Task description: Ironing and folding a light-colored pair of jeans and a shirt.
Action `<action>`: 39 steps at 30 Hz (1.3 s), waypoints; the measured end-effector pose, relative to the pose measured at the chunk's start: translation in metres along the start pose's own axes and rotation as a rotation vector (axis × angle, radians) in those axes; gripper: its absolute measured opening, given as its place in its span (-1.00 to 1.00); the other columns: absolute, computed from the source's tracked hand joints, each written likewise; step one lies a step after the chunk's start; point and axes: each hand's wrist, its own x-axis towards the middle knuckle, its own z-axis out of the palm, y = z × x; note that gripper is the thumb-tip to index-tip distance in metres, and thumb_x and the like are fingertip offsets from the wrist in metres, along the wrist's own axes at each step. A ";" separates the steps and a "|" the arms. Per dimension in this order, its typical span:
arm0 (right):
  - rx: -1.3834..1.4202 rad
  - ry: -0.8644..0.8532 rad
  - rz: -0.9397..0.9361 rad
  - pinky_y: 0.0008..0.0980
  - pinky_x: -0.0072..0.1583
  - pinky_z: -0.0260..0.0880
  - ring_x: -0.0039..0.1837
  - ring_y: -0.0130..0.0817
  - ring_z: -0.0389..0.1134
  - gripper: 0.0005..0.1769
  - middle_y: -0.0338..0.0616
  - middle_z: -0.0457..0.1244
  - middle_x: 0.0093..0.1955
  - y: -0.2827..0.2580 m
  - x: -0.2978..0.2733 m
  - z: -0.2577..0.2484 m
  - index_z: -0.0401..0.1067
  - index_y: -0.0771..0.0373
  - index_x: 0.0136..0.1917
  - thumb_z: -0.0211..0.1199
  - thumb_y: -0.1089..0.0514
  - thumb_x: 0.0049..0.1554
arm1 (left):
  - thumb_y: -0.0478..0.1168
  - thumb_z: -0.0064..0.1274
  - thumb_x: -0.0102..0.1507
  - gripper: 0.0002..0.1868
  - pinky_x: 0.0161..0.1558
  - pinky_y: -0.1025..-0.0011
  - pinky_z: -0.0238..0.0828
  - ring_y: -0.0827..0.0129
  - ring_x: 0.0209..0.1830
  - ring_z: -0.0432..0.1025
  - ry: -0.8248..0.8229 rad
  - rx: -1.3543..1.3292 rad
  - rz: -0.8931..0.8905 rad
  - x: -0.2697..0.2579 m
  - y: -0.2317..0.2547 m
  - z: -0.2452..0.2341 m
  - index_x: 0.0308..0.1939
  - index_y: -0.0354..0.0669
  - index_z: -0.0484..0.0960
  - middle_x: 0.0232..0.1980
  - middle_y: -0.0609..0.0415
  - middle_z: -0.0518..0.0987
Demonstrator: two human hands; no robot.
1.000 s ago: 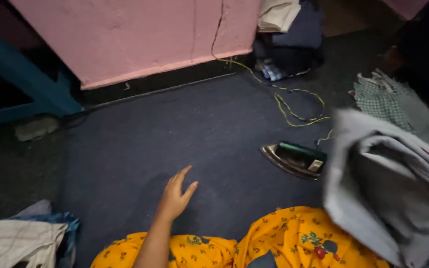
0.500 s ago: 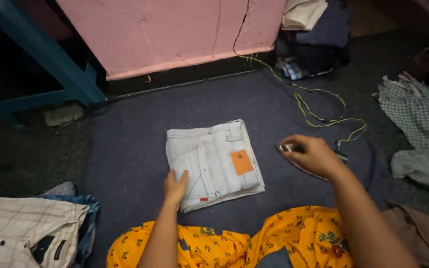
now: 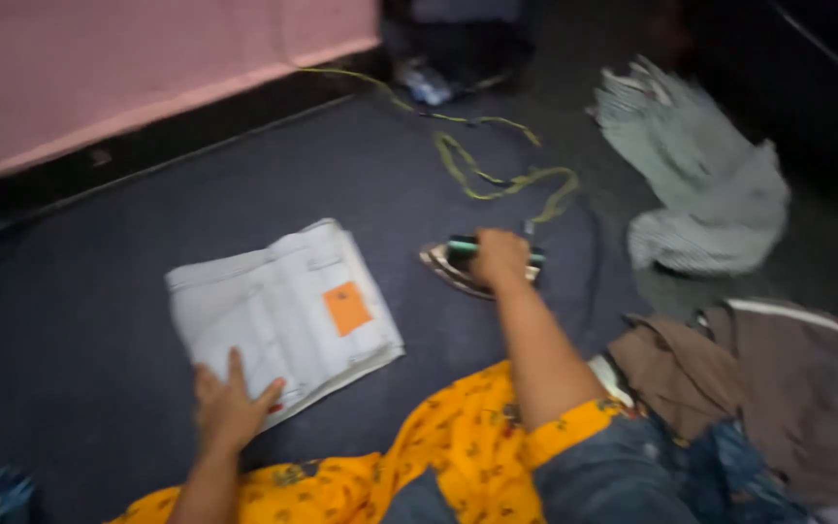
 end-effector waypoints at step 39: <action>0.233 -0.369 -0.244 -0.10 0.35 0.35 0.36 0.05 0.34 -0.35 0.08 0.33 0.31 -0.065 -0.030 0.006 0.44 0.06 0.37 0.43 -0.11 0.05 | 0.28 -0.10 0.34 -0.39 0.44 -0.05 0.27 -0.18 0.45 0.28 -0.180 -0.361 0.008 0.027 0.039 0.010 0.40 0.20 0.49 0.35 -0.32 0.46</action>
